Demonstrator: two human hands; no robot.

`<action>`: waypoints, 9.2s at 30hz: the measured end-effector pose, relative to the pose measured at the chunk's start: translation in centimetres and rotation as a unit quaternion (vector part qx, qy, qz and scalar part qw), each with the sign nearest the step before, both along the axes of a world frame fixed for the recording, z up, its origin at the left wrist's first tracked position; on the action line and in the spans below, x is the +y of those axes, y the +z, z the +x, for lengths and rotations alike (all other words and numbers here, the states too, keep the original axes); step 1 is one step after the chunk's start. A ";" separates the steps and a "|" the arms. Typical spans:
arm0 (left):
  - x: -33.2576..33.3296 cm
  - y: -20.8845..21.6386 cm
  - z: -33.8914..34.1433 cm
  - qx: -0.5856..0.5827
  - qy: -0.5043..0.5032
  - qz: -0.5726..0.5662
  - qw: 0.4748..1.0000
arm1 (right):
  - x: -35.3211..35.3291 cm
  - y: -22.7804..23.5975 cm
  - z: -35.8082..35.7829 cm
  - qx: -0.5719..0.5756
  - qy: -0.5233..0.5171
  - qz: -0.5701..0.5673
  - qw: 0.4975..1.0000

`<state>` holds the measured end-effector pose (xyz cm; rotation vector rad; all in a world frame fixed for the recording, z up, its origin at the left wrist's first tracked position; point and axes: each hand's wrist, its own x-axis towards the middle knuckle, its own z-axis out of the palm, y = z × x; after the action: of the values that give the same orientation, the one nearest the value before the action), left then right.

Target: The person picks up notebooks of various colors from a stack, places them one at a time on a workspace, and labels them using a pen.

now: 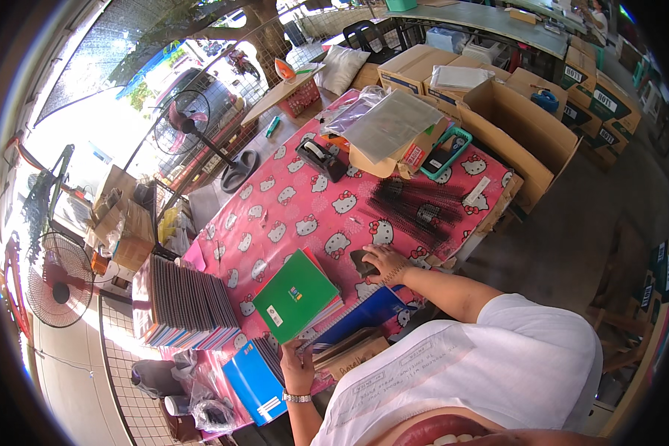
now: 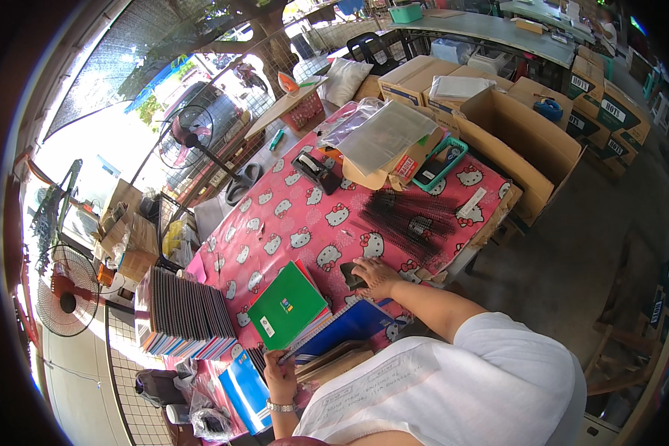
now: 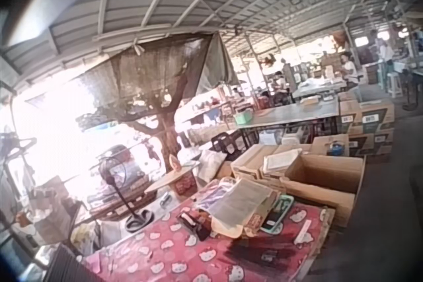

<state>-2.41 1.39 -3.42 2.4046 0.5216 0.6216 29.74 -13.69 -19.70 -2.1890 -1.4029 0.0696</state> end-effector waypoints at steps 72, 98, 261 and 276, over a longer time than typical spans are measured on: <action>0.5 -3.0 -2.0 -0.114 0.077 -0.041 0.990 | -0.7 0.5 -2.2 0.080 -0.028 -0.036 0.996; 2.6 -4.7 -0.9 -0.122 0.066 -0.146 0.979 | -10.2 0.4 -4.4 -0.007 -0.043 0.055 0.998; -3.5 3.2 3.7 0.112 -0.063 0.226 0.966 | -5.2 7.5 -11.5 0.474 0.024 0.359 0.804; -5.8 1.6 6.9 0.074 -0.063 0.256 0.962 | -4.8 10.1 -13.9 0.340 0.217 0.290 0.868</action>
<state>4.46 -4.39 -1.81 2.9638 0.2852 0.5762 15.79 -18.51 -9.57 -1.1528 -1.2421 0.4682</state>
